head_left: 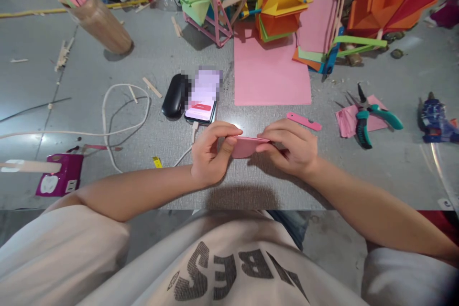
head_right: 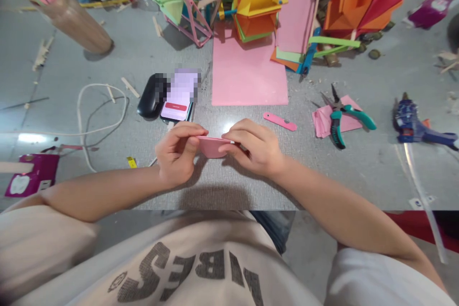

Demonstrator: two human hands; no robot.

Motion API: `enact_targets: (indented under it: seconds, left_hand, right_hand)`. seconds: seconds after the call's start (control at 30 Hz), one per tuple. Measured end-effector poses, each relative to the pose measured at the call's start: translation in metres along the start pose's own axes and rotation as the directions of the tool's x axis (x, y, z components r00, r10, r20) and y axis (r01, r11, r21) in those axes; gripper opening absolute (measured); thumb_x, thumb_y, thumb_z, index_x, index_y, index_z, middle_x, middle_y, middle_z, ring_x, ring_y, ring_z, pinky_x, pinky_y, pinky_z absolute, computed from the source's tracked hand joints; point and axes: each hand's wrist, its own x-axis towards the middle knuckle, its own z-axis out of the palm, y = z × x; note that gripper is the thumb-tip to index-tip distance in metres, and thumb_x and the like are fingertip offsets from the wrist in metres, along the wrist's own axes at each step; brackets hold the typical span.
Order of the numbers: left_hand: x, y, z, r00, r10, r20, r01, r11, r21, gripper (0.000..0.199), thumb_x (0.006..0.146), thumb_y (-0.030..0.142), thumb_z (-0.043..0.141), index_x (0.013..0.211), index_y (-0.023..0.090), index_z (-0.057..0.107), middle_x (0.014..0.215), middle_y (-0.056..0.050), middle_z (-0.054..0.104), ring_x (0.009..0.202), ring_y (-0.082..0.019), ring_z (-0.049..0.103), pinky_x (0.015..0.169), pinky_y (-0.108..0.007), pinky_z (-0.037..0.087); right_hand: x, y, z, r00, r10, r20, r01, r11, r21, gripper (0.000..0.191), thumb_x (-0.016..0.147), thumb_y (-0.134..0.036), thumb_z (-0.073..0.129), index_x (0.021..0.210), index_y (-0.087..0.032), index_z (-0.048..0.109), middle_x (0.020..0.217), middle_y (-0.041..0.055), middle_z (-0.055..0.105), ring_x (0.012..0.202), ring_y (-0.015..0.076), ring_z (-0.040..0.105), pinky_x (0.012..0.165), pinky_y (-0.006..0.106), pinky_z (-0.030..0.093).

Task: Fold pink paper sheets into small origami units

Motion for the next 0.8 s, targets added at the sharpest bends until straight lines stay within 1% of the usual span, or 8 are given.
enact_targets:
  seconds: [0.07, 0.13, 0.23, 0.3, 0.4, 0.6, 0.7, 0.8]
  left_hand:
    - [0.0, -0.001, 0.0, 0.999, -0.043, 0.007, 0.043, 0.999, -0.022, 0.014, 0.117, 0.029, 0.073, 0.122, 0.025, 0.086, 0.108, -0.007, 0.088, 0.1, -0.019, 0.084, 0.089, -0.034, 0.069]
    - [0.0, -0.002, 0.001, 0.999, -0.052, 0.003, 0.052, 0.997, -0.052, 0.015, 0.117, 0.026, 0.073, 0.123, 0.025, 0.086, 0.109, -0.006, 0.088, 0.101, -0.017, 0.084, 0.09, -0.031, 0.069]
    - [-0.002, -0.002, 0.001, 0.999, -0.053, 0.007, 0.053, 0.996, -0.077, 0.018, 0.117, 0.023, 0.071, 0.125, 0.026, 0.086, 0.111, -0.005, 0.088, 0.102, -0.016, 0.084, 0.093, -0.029, 0.068]
    - [-0.003, -0.001, 0.001, 0.998, -0.057, 0.007, 0.057, 0.996, -0.063, 0.017, 0.117, 0.024, 0.071, 0.124, 0.025, 0.086, 0.111, -0.006, 0.089, 0.102, -0.016, 0.085, 0.093, -0.03, 0.069]
    - [-0.003, 0.001, 0.002, 0.998, -0.063, -0.005, 0.063, 0.998, -0.032, 0.016, 0.118, 0.026, 0.07, 0.121, 0.024, 0.085, 0.11, -0.007, 0.09, 0.101, -0.018, 0.086, 0.092, -0.032, 0.07]
    - [-0.001, 0.002, 0.001, 0.998, -0.056, 0.009, 0.057, 0.998, -0.04, 0.015, 0.118, 0.026, 0.068, 0.114, 0.022, 0.082, 0.102, -0.007, 0.088, 0.093, -0.016, 0.084, 0.086, -0.03, 0.068]
    - [0.001, 0.003, -0.002, 0.998, -0.017, 0.063, 0.022, 0.996, -0.087, 0.014, 0.116, 0.024, 0.07, 0.109, 0.021, 0.082, 0.097, -0.007, 0.086, 0.088, -0.016, 0.082, 0.081, -0.029, 0.068]
    - [0.003, 0.004, -0.003, 0.984, 0.012, 0.179, 0.025, 0.979, -0.202, 0.01, 0.113, 0.023, 0.074, 0.111, 0.021, 0.084, 0.096, -0.008, 0.087, 0.085, -0.016, 0.083, 0.077, -0.028, 0.067]
  right_hand:
    - [0.0, 0.003, 0.001, 0.999, 0.045, 0.019, -0.045, 0.999, 0.021, 0.023, 0.109, -0.051, 0.086, 0.114, -0.028, 0.087, 0.096, 0.006, 0.086, 0.08, 0.023, 0.08, 0.07, 0.038, 0.066]
    - [0.0, 0.005, 0.002, 0.998, 0.055, 0.026, -0.056, 0.998, 0.031, 0.023, 0.111, -0.05, 0.084, 0.113, -0.026, 0.086, 0.095, 0.0059, 0.086, 0.082, 0.0221, 0.081, 0.072, 0.036, 0.067]
    - [0.002, 0.006, 0.003, 1.0, 0.02, 0.016, -0.02, 1.0, 0.002, 0.022, 0.113, -0.046, 0.081, 0.113, -0.025, 0.085, 0.094, 0.0052, 0.085, 0.082, 0.0209, 0.082, 0.071, 0.034, 0.067]
    - [0.002, 0.006, 0.003, 1.0, 0.007, 0.008, -0.007, 1.0, -0.009, 0.02, 0.114, -0.045, 0.08, 0.112, -0.025, 0.084, 0.094, 0.0051, 0.085, 0.081, 0.0207, 0.082, 0.069, 0.033, 0.067]
    - [0.003, 0.005, 0.002, 1.0, -0.008, 0.014, 0.008, 1.0, -0.011, 0.016, 0.112, -0.04, 0.083, 0.112, -0.024, 0.083, 0.094, 0.0053, 0.086, 0.081, 0.0206, 0.082, 0.069, 0.033, 0.067]
    - [0.004, -0.003, -0.001, 0.998, -0.05, 0.046, 0.05, 0.999, -0.005, 0.006, 0.109, -0.03, 0.085, 0.113, -0.025, 0.082, 0.094, 0.0049, 0.086, 0.081, 0.0213, 0.081, 0.068, 0.033, 0.066]
    - [0.008, -0.005, -0.005, 0.999, -0.011, 0.034, 0.01, 0.999, 0.046, 0.006, 0.109, -0.024, 0.08, 0.113, -0.026, 0.083, 0.095, 0.0058, 0.086, 0.083, 0.0225, 0.081, 0.07, 0.035, 0.066]
    - [0.014, -0.002, -0.01, 0.994, 0.07, 0.08, -0.084, 0.977, 0.195, 0.01, 0.114, -0.026, 0.074, 0.112, -0.026, 0.083, 0.093, 0.0056, 0.084, 0.082, 0.0217, 0.079, 0.071, 0.035, 0.065]
